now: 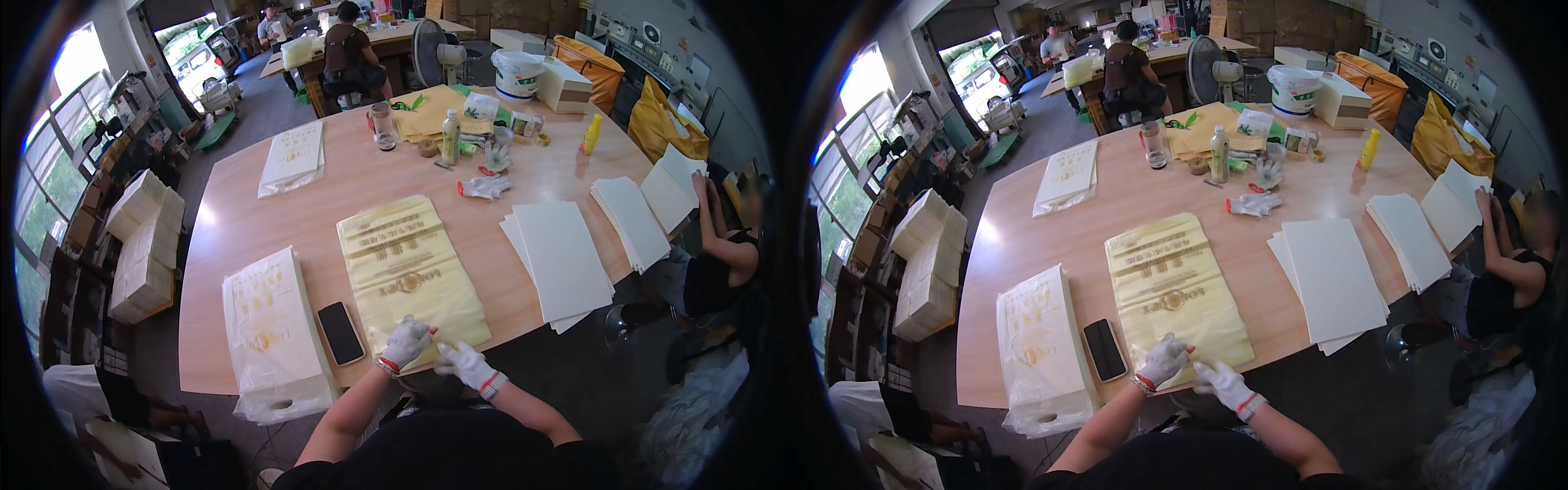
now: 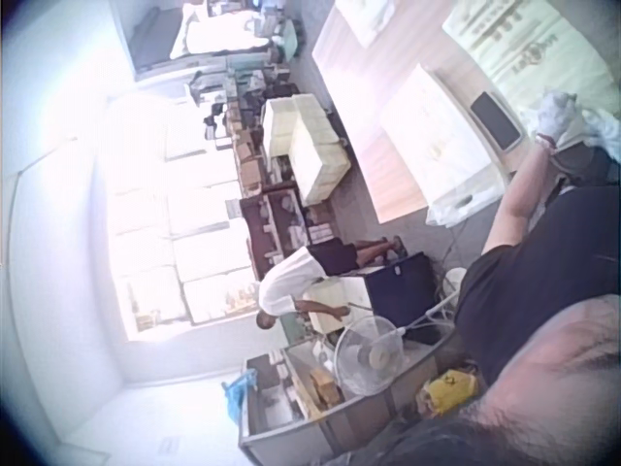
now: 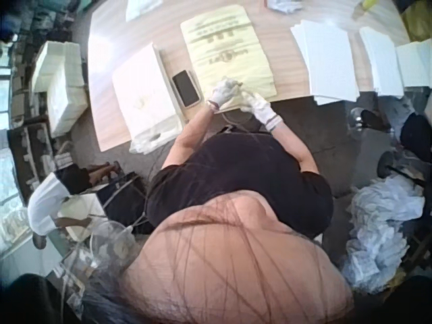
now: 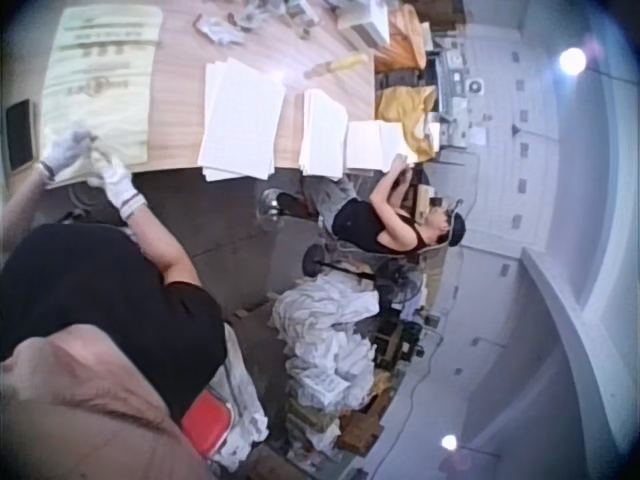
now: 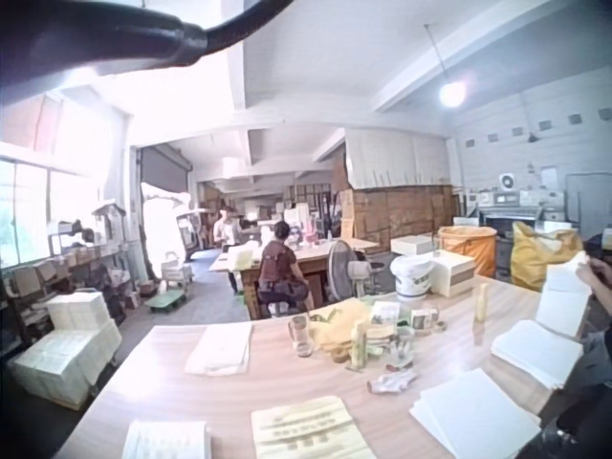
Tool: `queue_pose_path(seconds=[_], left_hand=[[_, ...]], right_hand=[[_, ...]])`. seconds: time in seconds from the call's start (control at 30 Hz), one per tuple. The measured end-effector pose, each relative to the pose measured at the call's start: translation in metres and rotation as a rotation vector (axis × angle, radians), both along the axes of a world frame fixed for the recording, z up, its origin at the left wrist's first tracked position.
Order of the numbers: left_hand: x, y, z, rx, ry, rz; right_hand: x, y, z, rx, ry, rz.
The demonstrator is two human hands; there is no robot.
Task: The person places white rectangular sheets into translucent plastic bags on a table. They handle the sheets and bags by hand, folding the sheets and inserting them into the packaging. Other people are visible in the background working at the same table.
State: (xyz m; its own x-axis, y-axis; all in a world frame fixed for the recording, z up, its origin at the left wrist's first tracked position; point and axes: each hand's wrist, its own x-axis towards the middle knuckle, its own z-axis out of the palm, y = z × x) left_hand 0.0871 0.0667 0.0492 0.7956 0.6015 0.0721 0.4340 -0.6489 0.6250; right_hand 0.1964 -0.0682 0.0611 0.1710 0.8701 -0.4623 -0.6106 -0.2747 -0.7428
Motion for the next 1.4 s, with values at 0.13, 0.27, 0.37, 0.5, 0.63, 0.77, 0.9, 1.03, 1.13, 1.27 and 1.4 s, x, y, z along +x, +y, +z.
queue_pose_path(seconds=[0.13,0.27,0.37,0.5,0.63,0.77,0.9,1.03,1.13,1.27,1.4], left_hand=[[0.005,0.029,-0.03,-0.479,-0.229,0.167],[0.0,0.096,-0.02,-1.315,-0.956,0.312],[0.019,0.094,0.034,-0.992,-0.54,0.35],[0.046,0.071,0.116,-0.902,-0.426,0.107],[0.054,0.054,0.159,-0.467,-0.248,0.032],[0.037,0.046,0.137,0.114,-0.171,0.078],[0.02,0.024,0.156,0.47,-0.366,0.188],[0.015,-0.015,0.158,0.413,-0.453,0.134],[0.037,-0.053,0.154,0.055,-0.519,-0.187],[0.095,-0.101,0.098,-1.072,-0.229,-0.133],[0.132,-0.107,0.037,-1.778,-0.142,0.239]], right_hand=[[0.022,0.046,-0.009,-0.106,-0.642,-0.003],[0.056,0.012,-0.034,-0.099,-1.804,-0.027],[0.022,0.039,0.038,0.516,-1.738,-0.422],[0.01,0.109,-0.015,0.166,-1.451,-0.019],[0.023,0.098,-0.005,0.24,-1.562,0.13],[0.064,0.019,0.038,0.292,-0.914,0.243],[0.165,-0.065,0.01,-0.359,-1.969,0.153],[0.234,-0.101,-0.026,-0.214,-1.943,-0.045],[0.274,-0.115,-0.036,-0.057,-1.717,-0.025],[0.229,-0.102,0.025,-0.283,-1.834,0.036],[0.149,-0.108,0.064,0.224,-1.882,0.32]])
